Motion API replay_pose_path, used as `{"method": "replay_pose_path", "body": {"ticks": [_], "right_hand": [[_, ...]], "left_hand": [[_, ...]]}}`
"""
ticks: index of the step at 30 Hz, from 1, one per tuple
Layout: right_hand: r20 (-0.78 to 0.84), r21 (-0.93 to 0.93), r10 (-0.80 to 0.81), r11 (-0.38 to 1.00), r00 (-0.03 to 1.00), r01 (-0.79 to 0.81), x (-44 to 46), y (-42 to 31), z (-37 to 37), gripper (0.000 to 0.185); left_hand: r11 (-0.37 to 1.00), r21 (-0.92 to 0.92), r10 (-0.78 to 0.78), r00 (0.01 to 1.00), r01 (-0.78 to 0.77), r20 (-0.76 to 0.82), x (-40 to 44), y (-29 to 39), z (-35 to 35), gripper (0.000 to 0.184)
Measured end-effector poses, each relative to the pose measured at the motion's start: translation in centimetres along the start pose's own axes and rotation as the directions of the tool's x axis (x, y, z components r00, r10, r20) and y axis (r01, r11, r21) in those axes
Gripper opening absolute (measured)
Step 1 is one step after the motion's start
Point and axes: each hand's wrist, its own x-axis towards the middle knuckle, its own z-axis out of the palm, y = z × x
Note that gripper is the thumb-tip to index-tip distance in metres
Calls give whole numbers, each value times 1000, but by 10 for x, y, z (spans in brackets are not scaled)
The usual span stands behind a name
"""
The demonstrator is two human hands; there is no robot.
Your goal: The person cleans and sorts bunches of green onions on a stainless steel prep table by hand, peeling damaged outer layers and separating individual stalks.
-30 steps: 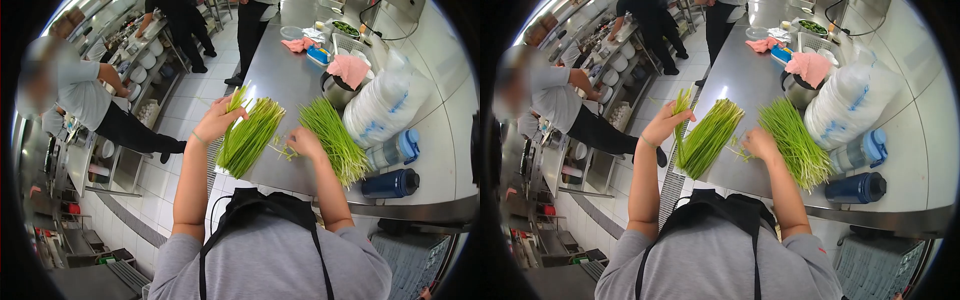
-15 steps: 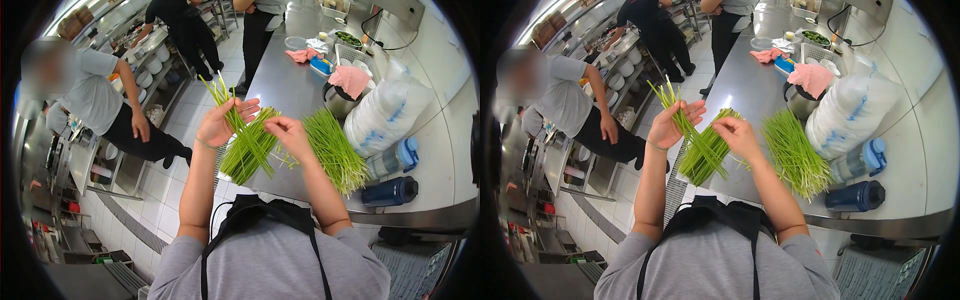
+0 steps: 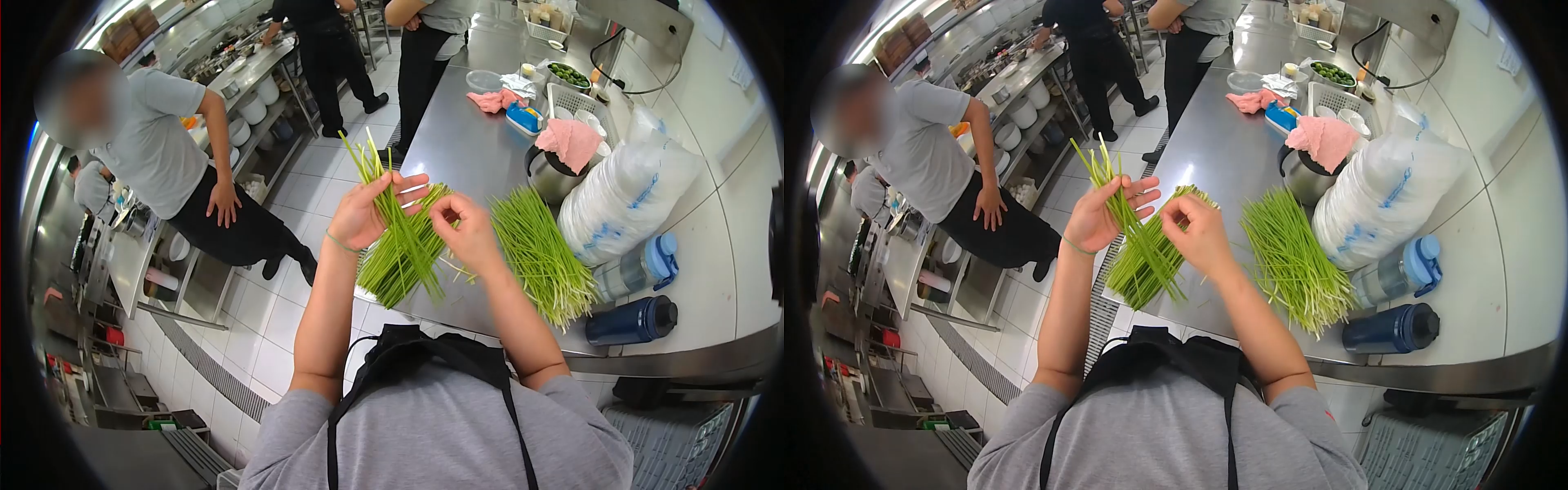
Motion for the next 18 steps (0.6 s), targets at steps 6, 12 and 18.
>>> {"method": "replay_pose_path", "body": {"ticks": [6, 12, 18], "right_hand": [[95, -99, -260, 958, 961, 269, -7, -2, 8, 11], [-34, -209, -346, 920, 938, 332, -3, 0, 10, 12], [-118, -207, -264, 950, 957, 236, 0, 0, 2, 13]], "left_hand": [[999, -20, 31, 999, -31, 23, 0, -2, 6, 22], [998, -49, 29, 999, -28, 27, -1, -5, 11, 21], [1000, 28, -6, 999, 7, -41, -6, -8, 11, 21]]}}
